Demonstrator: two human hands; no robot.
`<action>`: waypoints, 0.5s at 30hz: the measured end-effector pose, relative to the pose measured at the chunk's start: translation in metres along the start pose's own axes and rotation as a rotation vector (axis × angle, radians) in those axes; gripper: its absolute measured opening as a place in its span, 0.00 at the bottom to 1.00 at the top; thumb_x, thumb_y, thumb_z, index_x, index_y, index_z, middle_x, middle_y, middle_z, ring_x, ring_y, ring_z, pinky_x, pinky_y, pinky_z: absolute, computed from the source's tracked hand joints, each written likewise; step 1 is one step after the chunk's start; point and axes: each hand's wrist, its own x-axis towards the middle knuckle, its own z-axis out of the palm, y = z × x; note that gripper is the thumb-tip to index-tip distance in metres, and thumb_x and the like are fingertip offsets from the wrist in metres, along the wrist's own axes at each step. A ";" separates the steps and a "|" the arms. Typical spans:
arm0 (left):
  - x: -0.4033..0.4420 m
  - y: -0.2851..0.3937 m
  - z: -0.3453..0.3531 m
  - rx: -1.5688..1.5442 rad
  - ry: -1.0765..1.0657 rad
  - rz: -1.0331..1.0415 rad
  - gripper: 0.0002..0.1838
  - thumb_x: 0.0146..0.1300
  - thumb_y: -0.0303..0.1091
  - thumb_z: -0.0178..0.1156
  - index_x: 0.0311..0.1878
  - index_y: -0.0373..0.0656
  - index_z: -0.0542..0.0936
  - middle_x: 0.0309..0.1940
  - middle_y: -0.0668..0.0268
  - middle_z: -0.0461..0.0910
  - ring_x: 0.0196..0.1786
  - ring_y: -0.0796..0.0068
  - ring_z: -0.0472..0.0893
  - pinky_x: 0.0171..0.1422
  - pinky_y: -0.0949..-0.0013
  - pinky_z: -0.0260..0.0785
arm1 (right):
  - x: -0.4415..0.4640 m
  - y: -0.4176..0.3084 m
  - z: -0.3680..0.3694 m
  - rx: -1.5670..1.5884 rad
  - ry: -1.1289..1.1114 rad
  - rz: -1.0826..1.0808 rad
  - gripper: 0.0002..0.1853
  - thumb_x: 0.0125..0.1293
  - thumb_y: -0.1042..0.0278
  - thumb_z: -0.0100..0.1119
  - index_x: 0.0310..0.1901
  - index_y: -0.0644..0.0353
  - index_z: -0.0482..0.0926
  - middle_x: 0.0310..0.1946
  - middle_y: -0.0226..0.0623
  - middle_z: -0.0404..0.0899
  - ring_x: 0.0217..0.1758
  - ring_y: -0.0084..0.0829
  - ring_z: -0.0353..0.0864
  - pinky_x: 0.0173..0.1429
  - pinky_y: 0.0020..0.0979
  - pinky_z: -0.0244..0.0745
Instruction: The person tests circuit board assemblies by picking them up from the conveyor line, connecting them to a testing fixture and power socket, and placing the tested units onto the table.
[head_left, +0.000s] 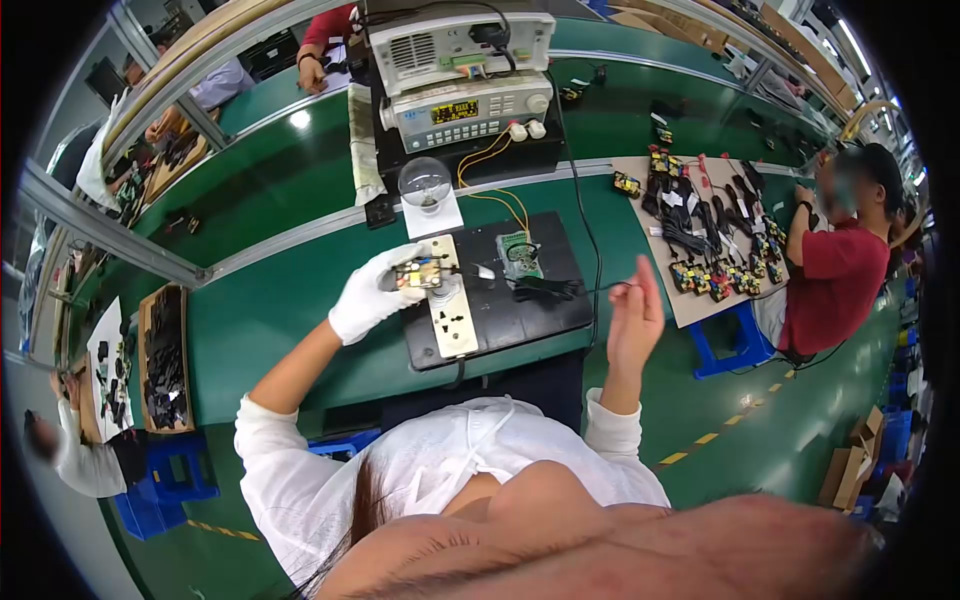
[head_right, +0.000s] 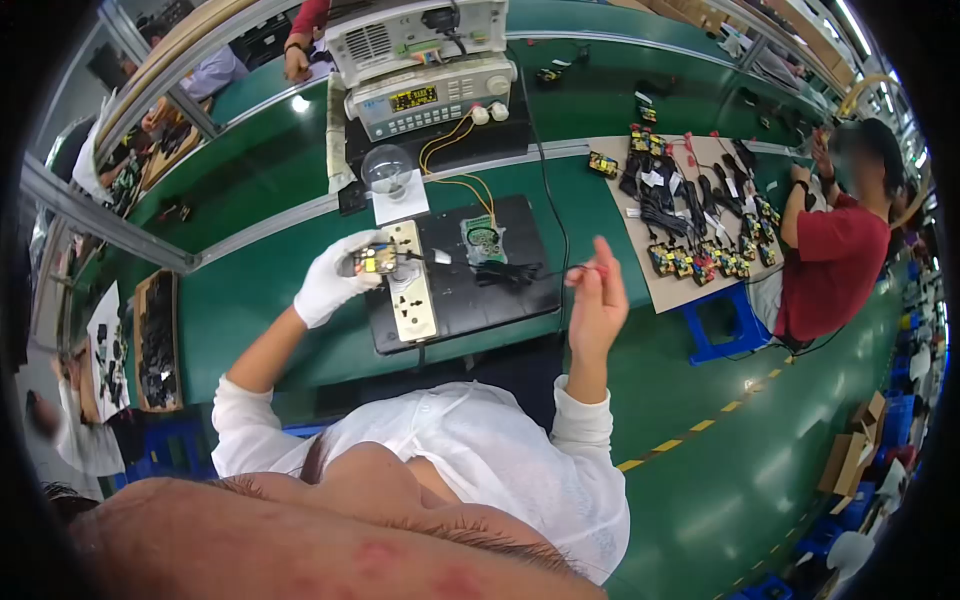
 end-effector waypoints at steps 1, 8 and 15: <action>0.004 -0.006 0.004 0.018 -0.017 0.054 0.38 0.53 0.20 0.70 0.68 0.35 0.66 0.63 0.61 0.72 0.65 0.73 0.71 0.69 0.68 0.65 | 0.001 -0.004 -0.003 0.050 -0.027 -0.087 0.23 0.73 0.74 0.53 0.68 0.65 0.67 0.43 0.29 0.70 0.40 0.20 0.72 0.47 0.23 0.70; 0.012 -0.039 0.029 0.865 0.152 0.364 0.36 0.47 0.40 0.77 0.59 0.39 0.75 0.56 0.54 0.78 0.63 0.50 0.73 0.69 0.57 0.64 | 0.007 -0.023 -0.021 0.672 -0.167 -0.071 0.15 0.67 0.70 0.61 0.51 0.58 0.69 0.44 0.30 0.68 0.43 0.24 0.69 0.51 0.26 0.68; 0.014 -0.045 0.037 0.868 0.355 0.618 0.31 0.37 0.33 0.81 0.45 0.42 0.75 0.47 0.57 0.81 0.56 0.57 0.79 0.74 0.49 0.57 | -0.001 -0.020 -0.012 0.752 -0.262 0.275 0.12 0.67 0.68 0.57 0.46 0.57 0.65 0.41 0.31 0.66 0.40 0.25 0.66 0.47 0.28 0.65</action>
